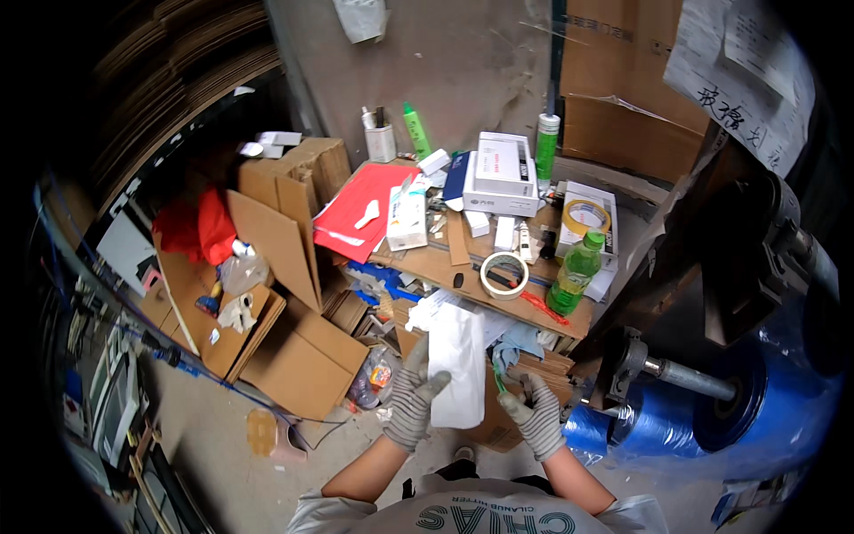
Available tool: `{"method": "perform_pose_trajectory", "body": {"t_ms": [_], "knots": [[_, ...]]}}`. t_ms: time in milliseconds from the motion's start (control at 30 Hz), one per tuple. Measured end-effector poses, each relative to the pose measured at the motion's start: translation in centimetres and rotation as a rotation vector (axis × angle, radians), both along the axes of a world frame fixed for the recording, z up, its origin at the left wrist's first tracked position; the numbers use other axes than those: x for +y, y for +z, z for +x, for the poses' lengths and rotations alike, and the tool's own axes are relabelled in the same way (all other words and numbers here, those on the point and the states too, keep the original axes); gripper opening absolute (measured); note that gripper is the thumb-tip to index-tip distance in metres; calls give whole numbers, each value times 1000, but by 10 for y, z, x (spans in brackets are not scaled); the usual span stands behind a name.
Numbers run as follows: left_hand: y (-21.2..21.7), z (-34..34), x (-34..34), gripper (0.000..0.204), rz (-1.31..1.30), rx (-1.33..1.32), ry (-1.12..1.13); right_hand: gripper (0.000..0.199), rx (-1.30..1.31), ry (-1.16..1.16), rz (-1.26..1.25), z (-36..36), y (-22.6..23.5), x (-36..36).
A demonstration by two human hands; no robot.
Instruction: The person cleans a large white door with a frosted glass panel using a spray bottle and a white cloth, wiping the frame and glass surface. They then use a spray gun to apply a coating to the door's surface. A coworker assists by holding the door during the process.
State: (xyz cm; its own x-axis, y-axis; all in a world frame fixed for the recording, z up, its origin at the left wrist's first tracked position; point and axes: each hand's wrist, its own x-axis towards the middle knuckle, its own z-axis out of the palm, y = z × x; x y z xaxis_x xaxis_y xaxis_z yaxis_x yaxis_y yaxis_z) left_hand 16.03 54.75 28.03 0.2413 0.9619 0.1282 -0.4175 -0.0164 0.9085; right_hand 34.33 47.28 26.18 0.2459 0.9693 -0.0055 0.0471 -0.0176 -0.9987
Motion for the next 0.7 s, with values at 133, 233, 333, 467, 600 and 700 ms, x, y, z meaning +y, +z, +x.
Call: {"method": "perform_pose_trajectory", "body": {"t_ms": [133, 233, 333, 467, 600, 700], "knots": [[-63, -14, -138, 52, -474, -374, 60, 51, 382, 612, -122, -26, -45, -32], [-94, -10, -232, 47, -529, -552, 207, 34, 374, 690, -266, -41, -76, -91], [-109, 6, -326, 45, -535, -570, 470, 29, 214, 922, -452, -45, -108, -145], [-105, 24, -441, 48, -540, -122, 1102, 32, -181, 1116, -332, -68, -114, -206], [-85, 41, -538, 51, -221, 938, 1384, 33, -378, 1294, -132, -92, -103, -262], [-59, 53, -584, 50, -276, 1218, 1315, 32, -393, 1576, -200, -108, -85, -326]]}}
